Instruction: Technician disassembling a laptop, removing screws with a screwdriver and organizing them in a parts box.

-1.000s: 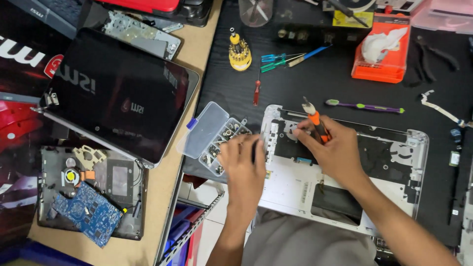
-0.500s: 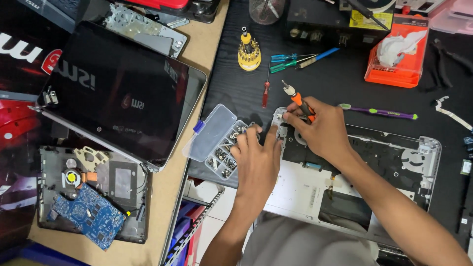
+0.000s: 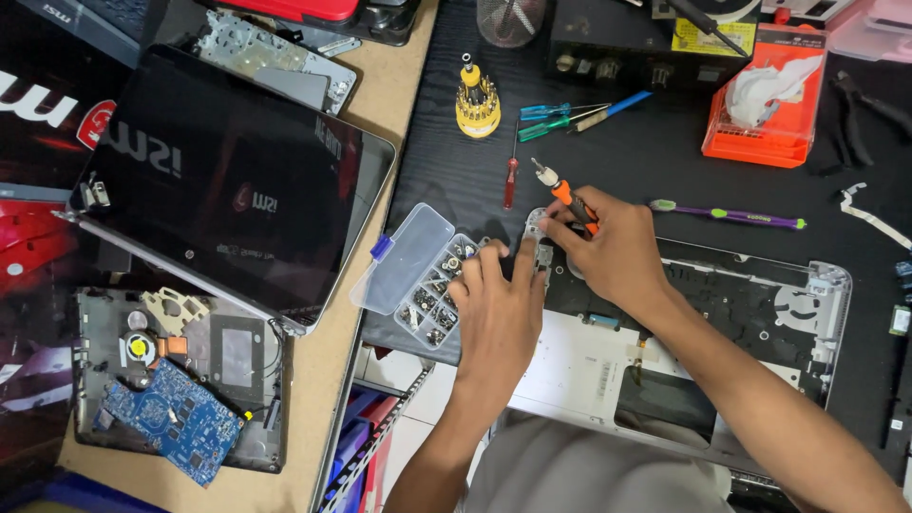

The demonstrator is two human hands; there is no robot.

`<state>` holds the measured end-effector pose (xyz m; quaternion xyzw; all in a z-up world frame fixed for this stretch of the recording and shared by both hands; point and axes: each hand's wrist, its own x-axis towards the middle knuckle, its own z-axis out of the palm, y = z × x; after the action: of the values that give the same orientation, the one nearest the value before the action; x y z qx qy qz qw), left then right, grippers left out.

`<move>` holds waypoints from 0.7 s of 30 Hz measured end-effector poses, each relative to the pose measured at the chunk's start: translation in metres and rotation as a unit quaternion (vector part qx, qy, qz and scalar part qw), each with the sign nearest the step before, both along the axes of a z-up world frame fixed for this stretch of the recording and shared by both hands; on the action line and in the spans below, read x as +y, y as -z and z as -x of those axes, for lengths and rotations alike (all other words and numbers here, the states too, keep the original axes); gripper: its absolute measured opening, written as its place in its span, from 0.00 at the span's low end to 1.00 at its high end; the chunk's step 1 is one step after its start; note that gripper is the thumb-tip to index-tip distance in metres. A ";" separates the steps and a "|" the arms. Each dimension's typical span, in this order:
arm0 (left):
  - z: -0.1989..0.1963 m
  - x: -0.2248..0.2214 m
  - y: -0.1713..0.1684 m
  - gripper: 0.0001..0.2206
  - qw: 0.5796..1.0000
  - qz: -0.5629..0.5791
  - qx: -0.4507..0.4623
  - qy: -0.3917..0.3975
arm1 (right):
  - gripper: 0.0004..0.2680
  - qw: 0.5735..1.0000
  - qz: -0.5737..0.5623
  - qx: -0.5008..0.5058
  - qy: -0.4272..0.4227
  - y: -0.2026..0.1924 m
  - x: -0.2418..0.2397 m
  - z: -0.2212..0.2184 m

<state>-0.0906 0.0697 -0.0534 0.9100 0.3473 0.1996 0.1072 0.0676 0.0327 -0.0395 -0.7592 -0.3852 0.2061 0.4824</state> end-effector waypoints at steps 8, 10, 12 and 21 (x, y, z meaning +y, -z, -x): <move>-0.008 0.004 -0.001 0.20 0.999 -0.010 0.037 -0.010 | 0.04 1.000 -0.006 -0.001 -0.003 0.007 -0.002 -0.001; -0.007 0.005 -0.001 0.19 0.999 -0.017 0.043 -0.009 | 0.04 1.000 -0.010 0.000 -0.006 0.009 -0.004 -0.002; -0.005 0.006 0.000 0.21 0.999 -0.002 0.051 -0.001 | 0.04 1.000 -0.004 0.004 -0.011 0.009 -0.007 -0.003; -0.002 0.023 -0.012 0.25 0.994 0.084 0.049 0.044 | 0.07 0.999 -0.047 0.005 0.018 0.015 -0.030 -0.012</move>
<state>-0.0889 0.0932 -0.0409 0.9210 0.3270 0.1197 0.1748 0.0800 0.0024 -0.0540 -0.7411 -0.3784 0.1831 0.5236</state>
